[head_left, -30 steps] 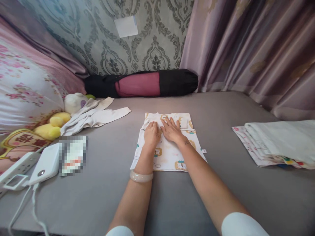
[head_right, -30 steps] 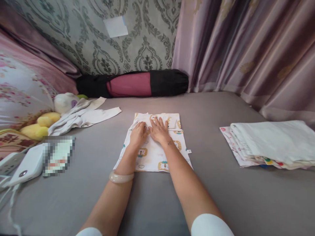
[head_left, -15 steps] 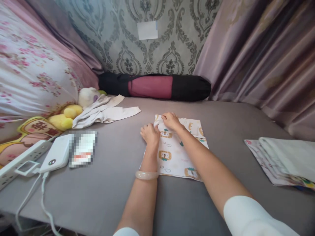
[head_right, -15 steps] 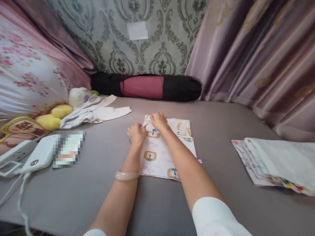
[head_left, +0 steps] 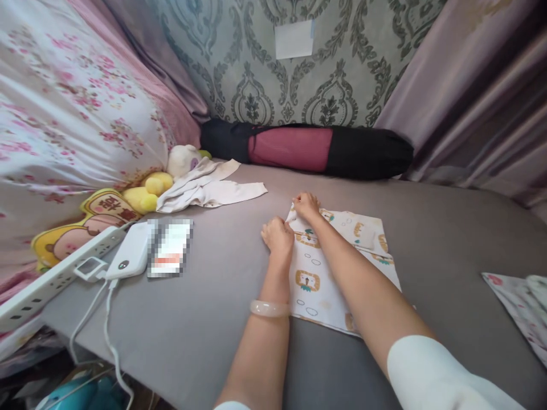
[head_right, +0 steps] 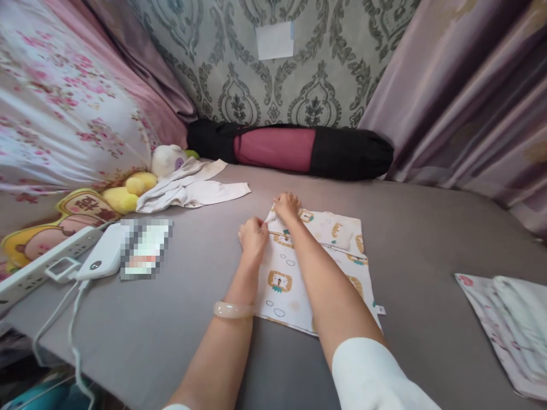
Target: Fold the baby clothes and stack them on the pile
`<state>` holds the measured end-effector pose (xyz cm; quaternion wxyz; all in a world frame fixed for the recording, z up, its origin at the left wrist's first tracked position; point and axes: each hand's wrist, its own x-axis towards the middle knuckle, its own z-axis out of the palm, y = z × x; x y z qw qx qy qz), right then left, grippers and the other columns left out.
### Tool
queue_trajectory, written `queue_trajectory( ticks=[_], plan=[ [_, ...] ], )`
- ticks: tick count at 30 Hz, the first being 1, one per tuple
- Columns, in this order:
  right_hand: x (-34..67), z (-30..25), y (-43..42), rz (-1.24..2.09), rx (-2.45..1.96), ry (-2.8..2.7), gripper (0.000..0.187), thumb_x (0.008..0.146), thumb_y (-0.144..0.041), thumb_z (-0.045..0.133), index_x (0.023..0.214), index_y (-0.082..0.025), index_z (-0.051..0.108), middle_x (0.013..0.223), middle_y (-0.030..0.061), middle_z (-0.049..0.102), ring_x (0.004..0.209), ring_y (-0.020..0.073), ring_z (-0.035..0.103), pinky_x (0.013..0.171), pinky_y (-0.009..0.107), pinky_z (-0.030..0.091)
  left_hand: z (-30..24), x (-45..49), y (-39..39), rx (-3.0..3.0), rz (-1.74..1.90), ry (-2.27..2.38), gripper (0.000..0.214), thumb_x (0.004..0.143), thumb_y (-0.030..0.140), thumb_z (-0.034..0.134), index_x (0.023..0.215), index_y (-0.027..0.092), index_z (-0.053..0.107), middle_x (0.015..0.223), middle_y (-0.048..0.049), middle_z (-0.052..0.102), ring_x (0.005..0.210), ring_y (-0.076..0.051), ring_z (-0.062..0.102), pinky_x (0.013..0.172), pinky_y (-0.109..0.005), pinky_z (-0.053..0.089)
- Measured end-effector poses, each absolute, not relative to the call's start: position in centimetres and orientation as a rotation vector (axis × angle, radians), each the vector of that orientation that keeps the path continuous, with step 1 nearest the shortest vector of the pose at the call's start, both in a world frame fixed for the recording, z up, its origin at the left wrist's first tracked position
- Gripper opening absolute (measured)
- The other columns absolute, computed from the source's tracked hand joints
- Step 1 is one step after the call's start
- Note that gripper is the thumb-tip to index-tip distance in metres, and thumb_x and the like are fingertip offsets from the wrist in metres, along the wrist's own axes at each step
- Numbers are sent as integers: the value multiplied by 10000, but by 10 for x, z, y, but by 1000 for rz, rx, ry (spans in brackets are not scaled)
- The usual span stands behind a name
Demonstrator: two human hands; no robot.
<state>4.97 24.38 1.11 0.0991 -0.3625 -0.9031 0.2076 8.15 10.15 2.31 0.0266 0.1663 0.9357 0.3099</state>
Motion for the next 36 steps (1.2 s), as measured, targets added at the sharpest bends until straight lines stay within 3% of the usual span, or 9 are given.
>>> queue_trajectory(
  ticks=[7,12,15,20,32,36],
  plan=[
    [55,1,232,473,-948,-2628,325,974,-318,381,1117,-163,628,1224,150,595,1173,288,465,966,407,332,26,83,104,527,845,2947,253,857,153,453,1058,161,606,1121,-187,631,1101,-346,536,884,-457,406],
    [64,9,240,579,-764,-2734,343,980,-266,357,1206,-193,605,1293,104,590,1211,246,490,1019,391,344,24,82,108,784,928,2937,315,870,148,436,1144,207,580,1178,-131,630,1156,-302,505,950,-449,406],
    [85,15,244,527,-636,-2710,423,979,-204,326,1372,-167,478,1445,100,480,1361,221,366,1120,417,245,19,82,113,1041,997,2848,417,880,117,382,1268,194,515,1279,-114,604,1243,-257,481,1032,-434,377],
    [129,19,233,351,-467,-2829,485,995,-258,261,1438,-133,415,1529,101,372,1454,244,200,1171,481,126,10,85,120,1254,855,2682,592,830,53,371,1420,105,371,1455,-154,470,1416,-238,326,1158,-445,243],
    [139,7,221,383,-498,-2999,561,1002,-340,161,1501,-138,318,1572,52,286,1463,204,182,1188,447,101,8,91,117,1211,688,2739,505,926,162,293,1424,169,377,1476,-117,456,1386,-200,384,1157,-450,251],
    [152,11,220,402,-589,-2939,560,1001,-345,180,1501,-136,317,1572,67,285,1464,200,177,1188,427,99,12,91,118,1250,557,2812,444,939,183,292,1361,163,427,1393,-146,539,1305,-216,479,1123,-470,286]
  ],
)
